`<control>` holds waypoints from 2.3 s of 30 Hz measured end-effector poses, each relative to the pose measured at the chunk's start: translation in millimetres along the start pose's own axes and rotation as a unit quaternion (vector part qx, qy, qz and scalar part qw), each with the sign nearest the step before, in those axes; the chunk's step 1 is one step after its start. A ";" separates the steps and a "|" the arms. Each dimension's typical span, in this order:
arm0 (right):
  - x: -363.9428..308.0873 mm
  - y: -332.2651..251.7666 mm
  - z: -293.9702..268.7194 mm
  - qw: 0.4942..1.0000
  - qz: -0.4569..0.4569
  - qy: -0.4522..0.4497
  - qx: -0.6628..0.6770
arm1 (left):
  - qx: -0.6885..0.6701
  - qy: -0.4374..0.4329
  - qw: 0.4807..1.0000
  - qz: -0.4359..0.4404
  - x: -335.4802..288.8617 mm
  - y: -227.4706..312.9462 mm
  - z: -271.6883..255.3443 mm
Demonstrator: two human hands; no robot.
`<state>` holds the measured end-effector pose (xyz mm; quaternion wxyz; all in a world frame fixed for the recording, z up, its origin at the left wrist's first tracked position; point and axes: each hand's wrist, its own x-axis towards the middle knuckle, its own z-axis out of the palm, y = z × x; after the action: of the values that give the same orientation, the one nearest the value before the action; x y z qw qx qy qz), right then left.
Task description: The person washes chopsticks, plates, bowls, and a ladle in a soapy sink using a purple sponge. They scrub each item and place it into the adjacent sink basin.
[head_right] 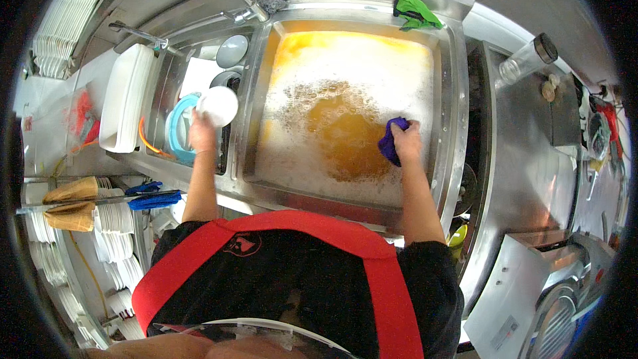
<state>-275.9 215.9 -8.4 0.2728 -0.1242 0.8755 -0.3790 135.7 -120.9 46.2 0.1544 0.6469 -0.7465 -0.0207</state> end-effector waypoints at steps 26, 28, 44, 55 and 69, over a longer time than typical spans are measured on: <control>72.1 102.2 65.1 0.849 -0.019 -0.285 -0.444 | -0.305 -0.635 0.707 0.060 -166.7 155.5 213.1; 36.2 76.7 41.4 0.912 0.059 -0.201 -0.352 | -0.195 -0.599 0.749 0.208 -174.8 165.2 212.0; -50.7 -43.8 1.0 0.878 -0.239 -0.152 -0.386 | -0.074 -0.401 0.812 0.418 -127.5 201.7 94.9; -27.8 -78.9 14.9 0.850 -0.395 -0.147 -0.315 | -0.498 -0.699 0.495 0.135 -154.6 207.7 65.6; 12.0 -8.9 96.6 0.996 0.016 0.062 0.056 | -0.439 -0.492 0.751 -0.018 -152.3 188.5 73.3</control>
<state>-230.4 147.2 -61.0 0.2302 -0.0704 0.8702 -0.4298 -46.4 45.3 -11.1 0.0327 0.4212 -0.6163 -0.6646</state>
